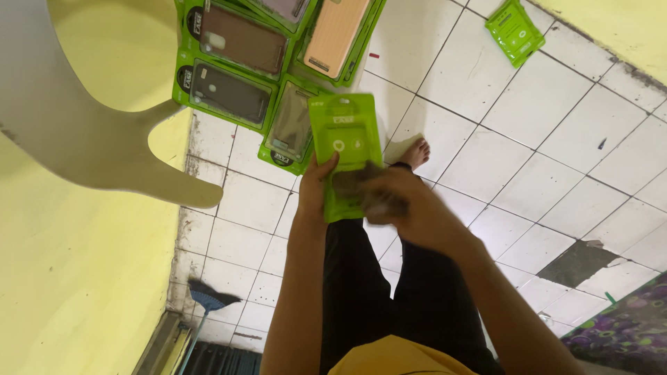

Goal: The person repeatedly picks up packaged phone cases from a white plastic chair, wipes them with a cloth, and hangs them on a wall-mounted wire rack. The person handles multiple cases one at a time, moving them between the chair and the rack.

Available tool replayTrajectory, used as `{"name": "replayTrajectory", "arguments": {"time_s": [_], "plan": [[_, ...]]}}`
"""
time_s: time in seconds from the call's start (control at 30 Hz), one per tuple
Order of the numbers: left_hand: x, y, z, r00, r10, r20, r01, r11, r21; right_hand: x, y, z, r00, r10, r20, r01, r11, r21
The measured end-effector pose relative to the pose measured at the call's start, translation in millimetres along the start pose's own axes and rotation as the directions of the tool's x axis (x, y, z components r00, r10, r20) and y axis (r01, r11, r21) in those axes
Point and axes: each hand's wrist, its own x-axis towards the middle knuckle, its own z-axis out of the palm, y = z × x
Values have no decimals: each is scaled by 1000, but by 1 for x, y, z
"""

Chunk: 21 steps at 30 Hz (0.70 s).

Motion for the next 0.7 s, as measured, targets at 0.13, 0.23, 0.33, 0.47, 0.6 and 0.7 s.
{"name": "replayTrajectory", "arguments": {"time_s": [0.13, 0.23, 0.33, 0.47, 0.6, 0.7], "plan": [[-7, 0, -2, 989, 62, 131, -54, 996, -65, 20, -2, -25, 921, 249, -299, -245, 968, 53], [-4, -5, 6, 985, 32, 167, -43, 997, 59, 51, 0, -31, 912, 108, -395, -144, 988, -62], [-4, -13, 14, 990, 58, 126, -57, 998, -12, 78, 1, -5, 907, -251, -338, 131, 932, -339], [-1, -17, 12, 991, 137, -14, -137, 985, -107, 87, 1, 42, 928, -305, -213, 151, 833, -532], [6, -10, -7, 983, 184, 3, -178, 956, -235, 68, 6, 62, 979, -185, -85, 120, 862, -492], [16, 11, -17, 970, 242, -6, -233, 928, -291, 58, 0, 65, 985, -169, -33, 127, 846, -518]]}}
